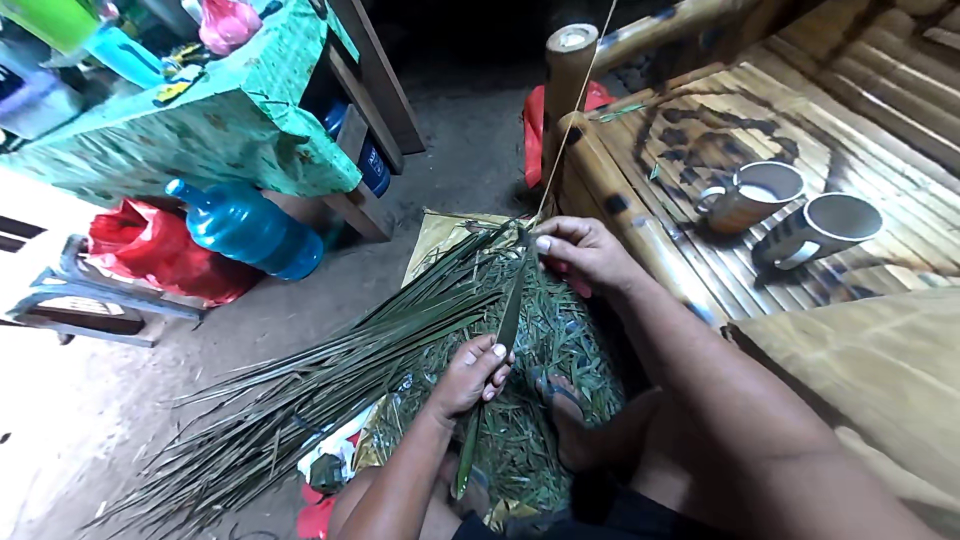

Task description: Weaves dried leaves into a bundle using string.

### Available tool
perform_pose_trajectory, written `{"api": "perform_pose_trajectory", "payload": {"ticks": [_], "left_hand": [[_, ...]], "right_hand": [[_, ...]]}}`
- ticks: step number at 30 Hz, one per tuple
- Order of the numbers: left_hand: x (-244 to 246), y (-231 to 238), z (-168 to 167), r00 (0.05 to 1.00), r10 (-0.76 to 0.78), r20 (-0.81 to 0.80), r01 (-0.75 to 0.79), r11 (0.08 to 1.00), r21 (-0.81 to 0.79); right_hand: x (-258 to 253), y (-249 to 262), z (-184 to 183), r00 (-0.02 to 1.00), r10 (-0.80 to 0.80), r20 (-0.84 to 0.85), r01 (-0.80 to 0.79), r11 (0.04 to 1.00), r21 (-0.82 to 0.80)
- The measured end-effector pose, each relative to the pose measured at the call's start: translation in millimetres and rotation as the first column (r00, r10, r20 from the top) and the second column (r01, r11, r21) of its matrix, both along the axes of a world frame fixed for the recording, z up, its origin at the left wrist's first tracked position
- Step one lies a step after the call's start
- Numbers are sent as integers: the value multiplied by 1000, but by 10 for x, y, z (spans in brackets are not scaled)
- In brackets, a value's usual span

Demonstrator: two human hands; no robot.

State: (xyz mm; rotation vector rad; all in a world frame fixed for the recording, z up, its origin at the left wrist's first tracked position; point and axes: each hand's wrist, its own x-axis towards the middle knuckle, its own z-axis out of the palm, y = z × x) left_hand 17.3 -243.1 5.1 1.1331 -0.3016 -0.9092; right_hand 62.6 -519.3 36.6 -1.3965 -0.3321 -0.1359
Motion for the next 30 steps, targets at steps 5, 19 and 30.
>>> {"api": "perform_pose_trajectory", "payload": {"ticks": [5, 19, 30], "left_hand": [[-33, -49, -20, 998, -44, 45, 39, 994, 97], [-3, -98, -2, 950, 201, 239, -264, 925, 273], [2, -1, 105, 967, 213, 140, -230, 965, 125]], "right_hand": [[24, -130, 78, 995, -58, -79, 67, 992, 111], [-132, 278, -74, 961, 156, -228, -197, 965, -174], [-109, 415, -164, 941, 313, -127, -330, 931, -153]]}}
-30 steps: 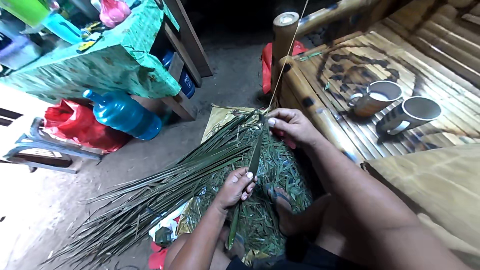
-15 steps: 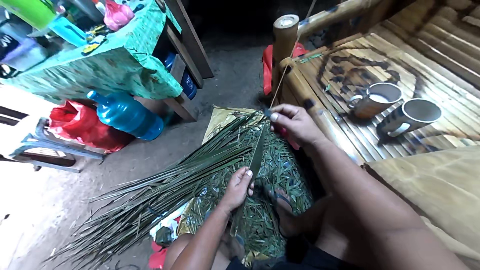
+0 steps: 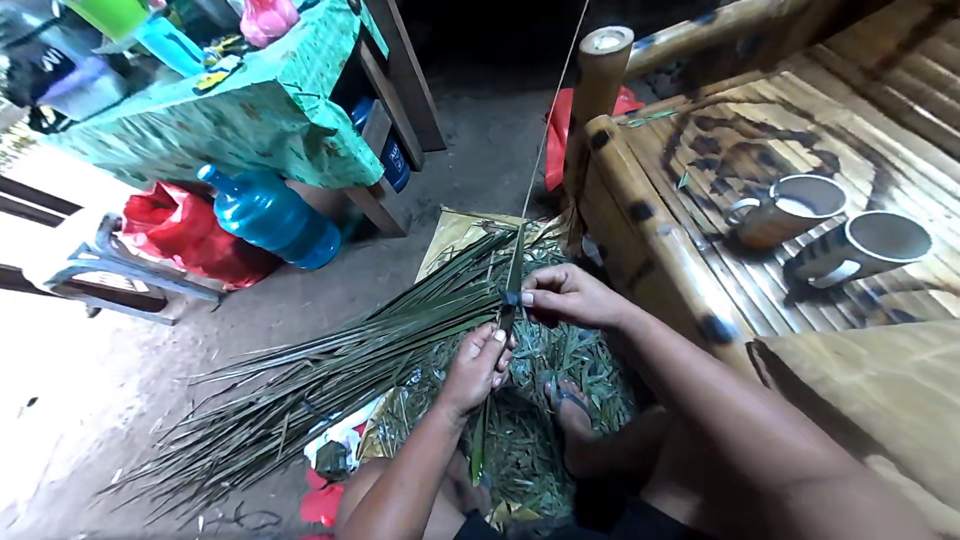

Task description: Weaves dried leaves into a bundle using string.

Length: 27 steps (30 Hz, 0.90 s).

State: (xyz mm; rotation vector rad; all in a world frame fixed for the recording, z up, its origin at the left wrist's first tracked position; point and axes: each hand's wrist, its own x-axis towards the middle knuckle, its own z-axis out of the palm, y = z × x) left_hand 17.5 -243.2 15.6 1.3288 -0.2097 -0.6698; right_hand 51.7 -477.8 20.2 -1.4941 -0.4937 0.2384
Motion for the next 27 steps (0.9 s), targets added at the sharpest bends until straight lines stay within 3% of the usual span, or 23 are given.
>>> {"api": "perform_pose_trajectory", "payload": {"ticks": [7, 11, 17, 22, 24, 27], "left_hand": [[-125, -2, 6, 990, -130, -62, 125, 990, -67], [-153, 10, -15, 981, -177, -80, 174, 984, -47], [-83, -21, -89, 973, -211, -92, 208, 977, -42], [-112, -75, -63, 985, -148, -87, 161, 974, 161], [-104, -82, -56, 994, -93, -53, 102, 972, 212], [-56, -73, -38, 999, -36, -26, 40, 982, 184]], "right_hand": [[95, -259, 87, 973, -199, 116, 188, 977, 104], [168, -434, 127, 917, -397, 46, 378, 900, 219], [76, -334, 181, 938, -341, -52, 345, 923, 172], [176, -421, 194, 841, -523, -140, 541, 823, 176], [115, -424, 193, 863, -491, -119, 502, 861, 86], [-21, -284, 187, 950, -280, -136, 279, 960, -20]]}}
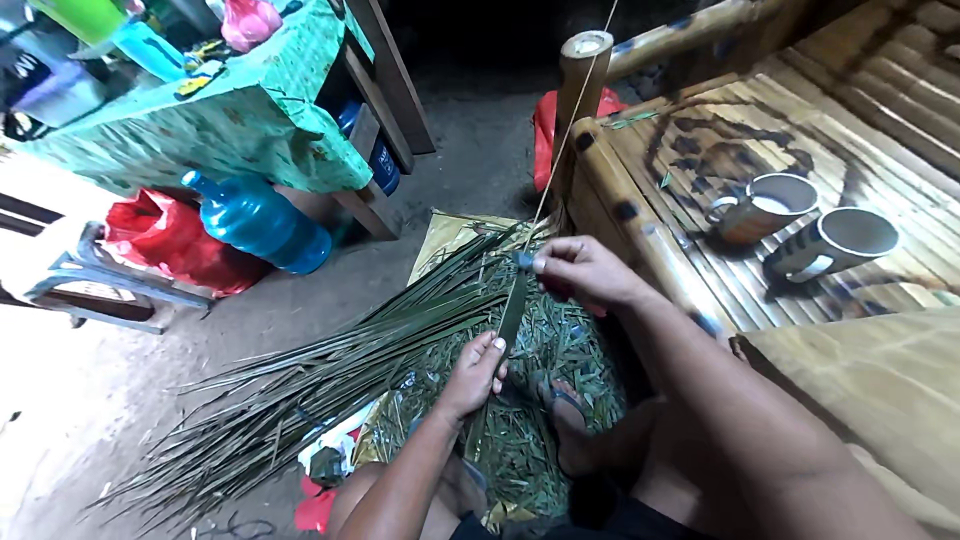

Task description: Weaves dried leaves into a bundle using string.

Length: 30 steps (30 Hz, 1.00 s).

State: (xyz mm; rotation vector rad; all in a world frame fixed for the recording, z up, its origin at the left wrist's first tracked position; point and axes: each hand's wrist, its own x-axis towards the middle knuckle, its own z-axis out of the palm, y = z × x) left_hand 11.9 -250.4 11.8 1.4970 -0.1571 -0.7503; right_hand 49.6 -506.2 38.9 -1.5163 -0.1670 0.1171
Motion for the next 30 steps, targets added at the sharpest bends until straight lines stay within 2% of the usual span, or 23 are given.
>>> {"api": "perform_pose_trajectory", "payload": {"ticks": [3, 7, 12, 17, 19, 21, 26, 28, 30], "left_hand": [[61, 28, -1, 999, 39, -21, -40, 997, -63], [70, 68, -20, 994, 62, -85, -76, 981, -178], [45, 93, 16, 994, 27, -108, -53, 969, -240], [-36, 91, 39, 994, -53, -93, 31, 975, -220], [-78, 82, 45, 993, -75, -95, 54, 976, -212], [-70, 76, 41, 994, -61, -89, 40, 975, -219], [35, 72, 37, 995, 73, -74, -89, 966, -243], [56, 88, 47, 994, 78, -70, -93, 965, -246], [48, 100, 55, 996, 55, -69, -70, 968, -242]], "right_hand": [[-30, 180, -57, 976, 215, -17, -215, 977, 20], [-44, 301, -158, 933, 358, 25, -359, 933, 14], [-18, 247, -167, 934, 345, 94, -344, 939, -25], [39, 73, -49, 984, 79, 159, -84, 996, 26], [75, -31, -27, 984, 35, 177, -46, 997, 62], [32, -13, 5, 981, 93, 170, -102, 994, 49], [-78, 324, -145, 926, 358, 116, -360, 933, -4], [-70, 364, -162, 923, 369, 112, -371, 928, -3], [-37, 317, -151, 938, 316, 146, -317, 948, -12]]}}
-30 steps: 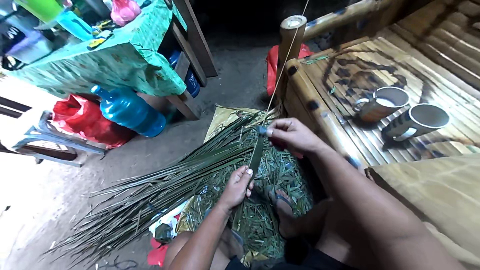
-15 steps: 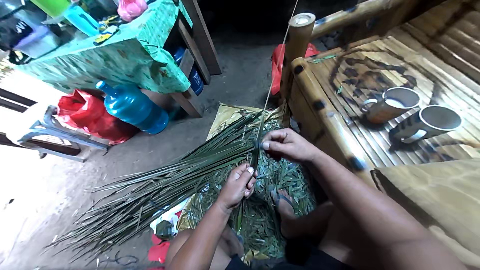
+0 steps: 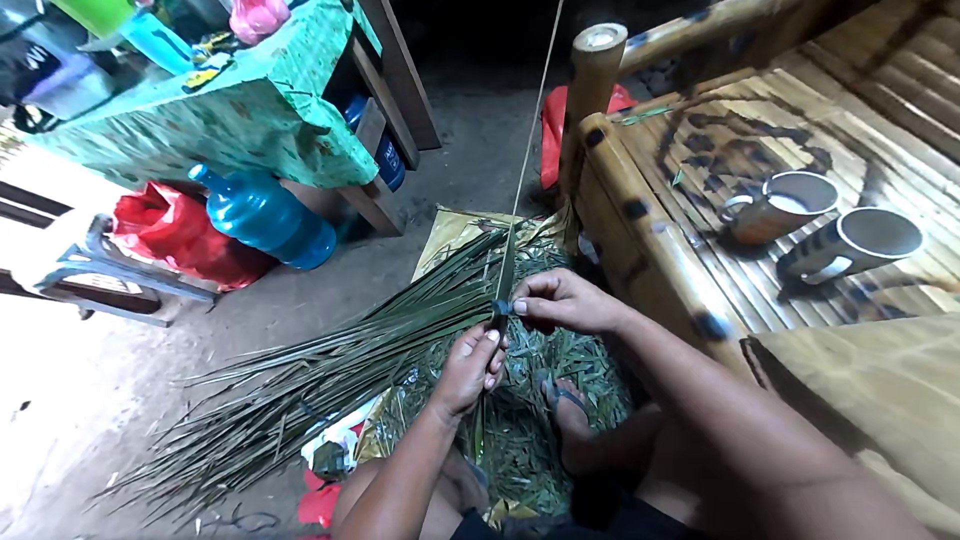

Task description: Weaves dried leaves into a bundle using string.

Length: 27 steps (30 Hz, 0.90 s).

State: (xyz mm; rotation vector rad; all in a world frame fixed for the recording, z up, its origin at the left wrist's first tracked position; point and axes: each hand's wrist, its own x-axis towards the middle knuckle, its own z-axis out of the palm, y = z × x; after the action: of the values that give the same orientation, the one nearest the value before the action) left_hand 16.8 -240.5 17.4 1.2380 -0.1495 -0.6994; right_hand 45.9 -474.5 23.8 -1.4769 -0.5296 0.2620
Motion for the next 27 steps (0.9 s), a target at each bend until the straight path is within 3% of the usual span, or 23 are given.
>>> {"api": "perform_pose_trajectory", "payload": {"ticks": [7, 9, 15, 17, 20, 27], "left_hand": [[-106, 14, -9, 989, -150, -13, 150, 989, 7], [-114, 4, -25, 988, -154, -16, 154, 988, 3], [-13, -17, -29, 1000, -23, 19, 24, 999, -28], [10, 4, -43, 1000, -8, 30, 10, 999, -51], [-14, 21, -22, 999, -34, 20, 34, 999, 2], [-139, 53, -17, 989, -150, -3, 150, 989, 6]], "right_hand": [[122, -338, 150, 940, -340, 19, 334, 931, 149], [111, -381, 184, 936, -353, 5, 348, 926, 148], [-29, -33, -1, 996, 92, -8, -92, 996, 3], [-23, 22, -27, 991, 133, -12, -133, 991, 9], [8, -52, 3, 999, 34, 36, -34, 999, -9], [106, -404, 150, 966, -255, 36, 248, 959, 137]]}}
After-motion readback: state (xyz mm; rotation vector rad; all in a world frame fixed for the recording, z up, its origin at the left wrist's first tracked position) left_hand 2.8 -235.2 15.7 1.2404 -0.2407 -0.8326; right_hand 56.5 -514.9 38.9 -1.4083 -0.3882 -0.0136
